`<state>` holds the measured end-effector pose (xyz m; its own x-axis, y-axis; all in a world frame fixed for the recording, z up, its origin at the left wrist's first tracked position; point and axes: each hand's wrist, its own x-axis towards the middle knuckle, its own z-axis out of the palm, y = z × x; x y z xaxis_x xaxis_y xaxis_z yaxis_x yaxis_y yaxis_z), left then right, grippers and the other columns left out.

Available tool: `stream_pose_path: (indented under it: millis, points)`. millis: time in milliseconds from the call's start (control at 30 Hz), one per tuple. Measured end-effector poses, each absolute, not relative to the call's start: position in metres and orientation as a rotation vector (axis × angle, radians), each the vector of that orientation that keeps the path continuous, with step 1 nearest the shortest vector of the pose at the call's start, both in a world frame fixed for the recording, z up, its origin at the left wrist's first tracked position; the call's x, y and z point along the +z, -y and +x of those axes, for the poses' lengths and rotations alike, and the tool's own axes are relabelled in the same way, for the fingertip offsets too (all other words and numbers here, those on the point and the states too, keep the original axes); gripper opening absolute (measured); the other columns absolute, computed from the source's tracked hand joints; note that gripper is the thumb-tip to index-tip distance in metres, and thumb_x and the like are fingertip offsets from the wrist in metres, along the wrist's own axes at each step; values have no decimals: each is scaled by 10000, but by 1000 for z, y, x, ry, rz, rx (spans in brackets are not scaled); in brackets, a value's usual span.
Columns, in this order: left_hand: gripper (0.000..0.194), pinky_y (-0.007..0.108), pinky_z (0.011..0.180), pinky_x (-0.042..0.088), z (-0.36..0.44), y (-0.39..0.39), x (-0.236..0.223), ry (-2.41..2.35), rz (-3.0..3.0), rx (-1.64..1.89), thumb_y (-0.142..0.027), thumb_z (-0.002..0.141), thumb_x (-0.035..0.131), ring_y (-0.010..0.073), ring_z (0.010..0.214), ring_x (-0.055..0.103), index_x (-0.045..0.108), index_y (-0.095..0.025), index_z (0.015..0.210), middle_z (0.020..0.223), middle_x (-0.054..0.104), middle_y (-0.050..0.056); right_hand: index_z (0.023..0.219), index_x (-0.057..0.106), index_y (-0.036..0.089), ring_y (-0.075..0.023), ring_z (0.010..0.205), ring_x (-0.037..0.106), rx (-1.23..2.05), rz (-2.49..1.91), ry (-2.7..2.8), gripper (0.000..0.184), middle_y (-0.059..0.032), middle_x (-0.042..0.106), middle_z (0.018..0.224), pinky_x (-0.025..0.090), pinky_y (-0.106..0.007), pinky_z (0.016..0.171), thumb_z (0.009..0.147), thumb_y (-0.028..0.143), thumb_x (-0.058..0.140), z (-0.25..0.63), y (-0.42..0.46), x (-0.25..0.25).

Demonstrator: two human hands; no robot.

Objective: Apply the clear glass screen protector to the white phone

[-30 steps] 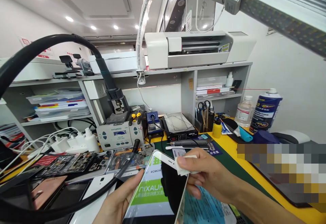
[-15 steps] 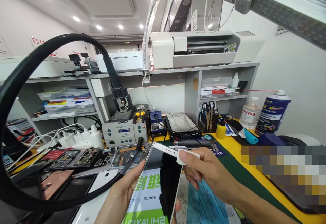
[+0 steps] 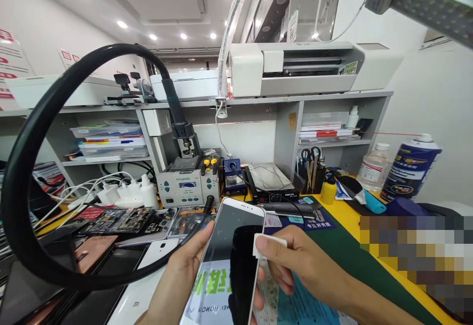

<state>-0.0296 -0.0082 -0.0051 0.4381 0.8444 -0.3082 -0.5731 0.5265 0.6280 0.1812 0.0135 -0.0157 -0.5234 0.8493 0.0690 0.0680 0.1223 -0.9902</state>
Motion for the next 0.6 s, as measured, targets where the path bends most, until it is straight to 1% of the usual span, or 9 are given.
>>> stream_pose_path:
  millis: [100,167,233,267,400,600]
  points:
    - [516,425,852,642,-30,8,-1,-666,400,816,-460,940,647,341,931,794,670,-143,1347,945,829,105,434,508,203,-104,409,436,1502,-899,1739,698,35,438,396,357,-259,498,932,688,561,179,-13,-18]
    - [484,436,856,637,-31,7,0,-658,395,830,-441,950,638,341,933,792,679,-150,1336,929,829,95,424,500,214,-113,426,448,1513,-891,1753,704,38,427,386,418,-278,575,944,687,540,178,-12,-18]
    - [455,438,865,629,-31,7,0,-683,398,853,-409,955,640,335,939,791,682,-157,1331,915,830,83,400,479,221,-115,432,451,1491,-901,1792,728,36,416,377,445,-296,644,954,693,512,176,-10,-17]
    - [449,434,870,624,-30,7,0,-701,401,870,-399,954,644,333,944,790,682,-157,1330,913,830,81,396,474,221,-112,425,444,1471,-918,1814,737,33,421,377,439,-297,643,956,699,500,175,-10,-17]
    - [440,405,892,607,-28,7,-2,-721,388,936,-396,940,664,326,970,784,696,-158,1309,927,831,80,408,482,214,-109,407,402,1399,-996,1877,750,17,440,383,358,-285,534,952,730,467,176,-8,-20]
    - [421,369,935,576,-26,7,-3,-622,398,978,-421,955,634,304,984,781,717,-161,1275,937,831,65,406,450,207,-102,404,362,1320,-1097,1966,764,27,383,376,287,-283,486,965,727,440,177,-5,-22]
